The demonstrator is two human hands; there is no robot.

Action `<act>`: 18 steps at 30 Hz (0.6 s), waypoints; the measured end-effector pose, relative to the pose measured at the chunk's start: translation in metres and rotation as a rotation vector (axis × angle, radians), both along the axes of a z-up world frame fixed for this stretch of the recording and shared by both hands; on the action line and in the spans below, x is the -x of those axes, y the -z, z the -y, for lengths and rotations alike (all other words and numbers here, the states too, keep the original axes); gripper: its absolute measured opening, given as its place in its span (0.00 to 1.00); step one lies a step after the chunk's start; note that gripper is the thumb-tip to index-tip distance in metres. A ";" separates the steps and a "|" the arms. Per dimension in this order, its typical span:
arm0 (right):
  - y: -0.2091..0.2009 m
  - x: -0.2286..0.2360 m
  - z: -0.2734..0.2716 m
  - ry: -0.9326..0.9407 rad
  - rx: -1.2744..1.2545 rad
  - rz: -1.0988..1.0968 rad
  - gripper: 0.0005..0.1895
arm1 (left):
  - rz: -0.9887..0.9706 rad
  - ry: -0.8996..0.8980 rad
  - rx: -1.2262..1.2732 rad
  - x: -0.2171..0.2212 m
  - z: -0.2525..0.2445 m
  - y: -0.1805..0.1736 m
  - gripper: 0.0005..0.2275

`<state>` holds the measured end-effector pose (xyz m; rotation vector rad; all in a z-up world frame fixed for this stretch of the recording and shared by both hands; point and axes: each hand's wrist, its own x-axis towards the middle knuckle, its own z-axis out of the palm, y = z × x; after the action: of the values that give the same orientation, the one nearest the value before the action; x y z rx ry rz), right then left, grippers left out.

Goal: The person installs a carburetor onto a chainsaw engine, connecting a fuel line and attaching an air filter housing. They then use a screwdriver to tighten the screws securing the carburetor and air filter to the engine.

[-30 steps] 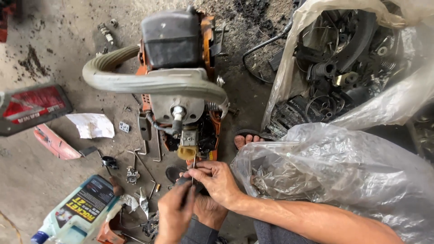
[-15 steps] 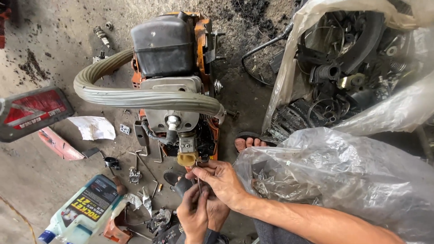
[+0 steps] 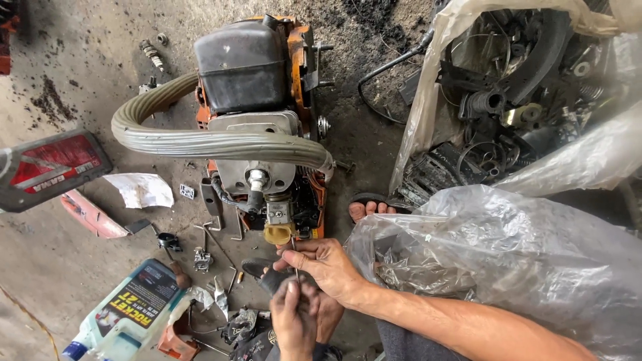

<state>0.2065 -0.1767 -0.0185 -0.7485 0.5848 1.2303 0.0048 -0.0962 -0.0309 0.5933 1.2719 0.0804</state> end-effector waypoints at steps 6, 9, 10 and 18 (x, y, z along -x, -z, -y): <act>0.001 -0.008 0.003 -0.041 -0.012 -0.165 0.14 | -0.450 0.712 -1.069 0.002 0.007 -0.004 0.10; 0.007 -0.004 0.007 -0.043 -0.052 0.027 0.13 | 0.050 -0.182 0.121 0.020 0.009 0.008 0.23; 0.010 -0.002 0.007 -0.025 -0.067 -0.025 0.12 | 0.024 -0.030 -0.116 0.008 0.012 0.006 0.17; 0.012 -0.004 0.008 0.006 -0.116 -0.092 0.14 | -0.073 0.228 -0.470 0.013 0.014 0.015 0.24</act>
<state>0.2107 -0.1851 -0.0309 -0.5945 0.5851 1.2868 -0.0082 -0.1099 -0.0463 1.1511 1.2529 0.1717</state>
